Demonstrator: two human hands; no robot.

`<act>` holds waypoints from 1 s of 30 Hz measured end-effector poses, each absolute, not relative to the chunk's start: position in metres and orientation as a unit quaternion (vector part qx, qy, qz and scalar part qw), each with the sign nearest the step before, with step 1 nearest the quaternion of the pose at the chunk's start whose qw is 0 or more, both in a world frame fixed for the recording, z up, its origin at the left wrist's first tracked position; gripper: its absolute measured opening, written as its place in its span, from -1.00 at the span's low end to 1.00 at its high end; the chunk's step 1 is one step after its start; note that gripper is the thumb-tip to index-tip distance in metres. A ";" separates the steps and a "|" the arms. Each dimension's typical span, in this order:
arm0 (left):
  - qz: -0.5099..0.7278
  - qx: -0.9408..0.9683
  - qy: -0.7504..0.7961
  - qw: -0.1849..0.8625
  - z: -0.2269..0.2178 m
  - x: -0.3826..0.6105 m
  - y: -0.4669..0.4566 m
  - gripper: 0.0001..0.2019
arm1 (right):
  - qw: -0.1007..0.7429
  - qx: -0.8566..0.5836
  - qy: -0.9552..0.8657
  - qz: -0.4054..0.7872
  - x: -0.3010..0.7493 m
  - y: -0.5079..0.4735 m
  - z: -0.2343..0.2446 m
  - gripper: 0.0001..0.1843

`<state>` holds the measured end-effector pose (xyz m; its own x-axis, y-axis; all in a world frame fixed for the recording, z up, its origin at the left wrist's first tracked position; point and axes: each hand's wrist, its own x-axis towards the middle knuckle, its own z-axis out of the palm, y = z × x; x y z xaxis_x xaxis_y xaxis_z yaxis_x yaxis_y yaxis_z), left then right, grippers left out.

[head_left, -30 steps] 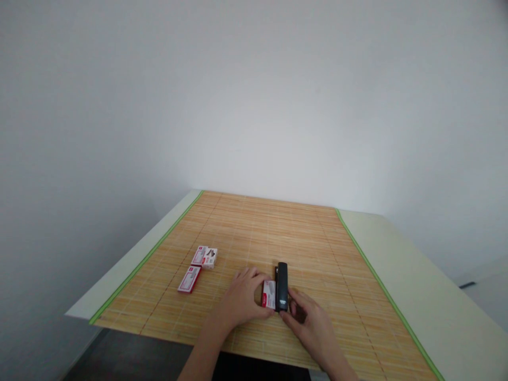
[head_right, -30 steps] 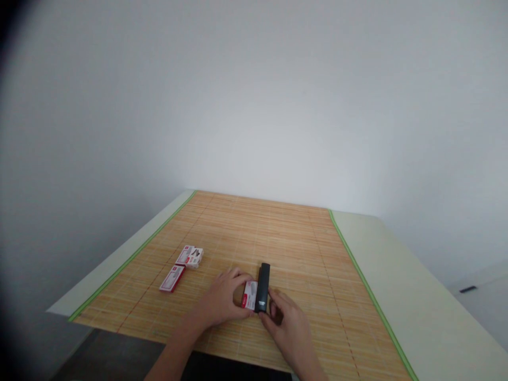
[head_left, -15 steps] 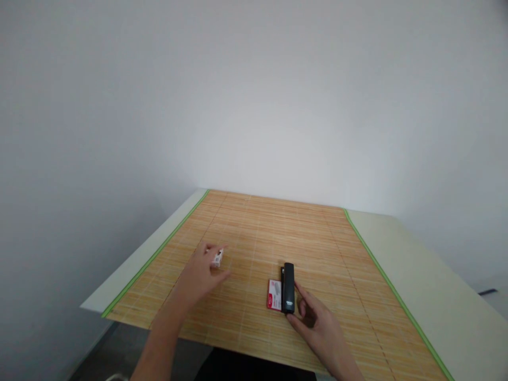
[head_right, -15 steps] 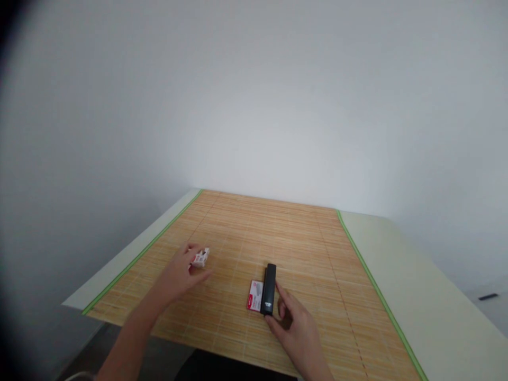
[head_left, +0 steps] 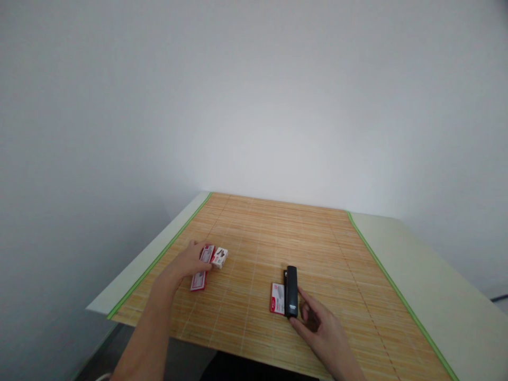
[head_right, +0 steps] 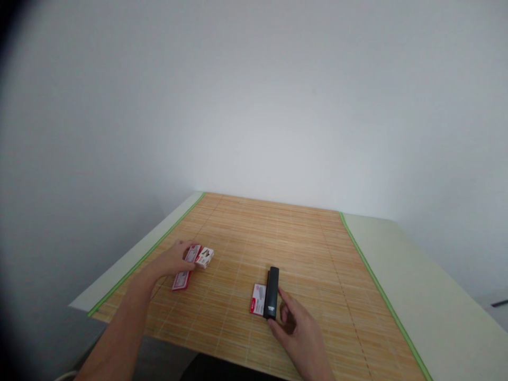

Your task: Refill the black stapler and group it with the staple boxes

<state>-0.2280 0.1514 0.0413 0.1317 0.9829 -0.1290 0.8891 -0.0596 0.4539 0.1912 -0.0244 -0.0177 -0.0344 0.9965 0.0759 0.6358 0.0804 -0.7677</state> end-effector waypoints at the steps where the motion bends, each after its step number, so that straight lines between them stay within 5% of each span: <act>1: 0.120 0.714 0.659 0.205 0.047 -0.229 0.149 -0.21 | 0.315 -0.618 -0.664 0.281 0.191 -0.024 -0.017 -0.27; 9: 0.251 0.810 0.486 0.212 0.093 -0.122 0.078 -0.44 | 0.312 -0.615 -0.671 0.271 0.189 -0.024 -0.016 -0.34; 30: 0.254 0.822 0.366 0.355 0.024 -0.038 0.056 -0.22 | 0.315 -0.607 -0.679 0.266 0.186 -0.022 -0.012 -0.40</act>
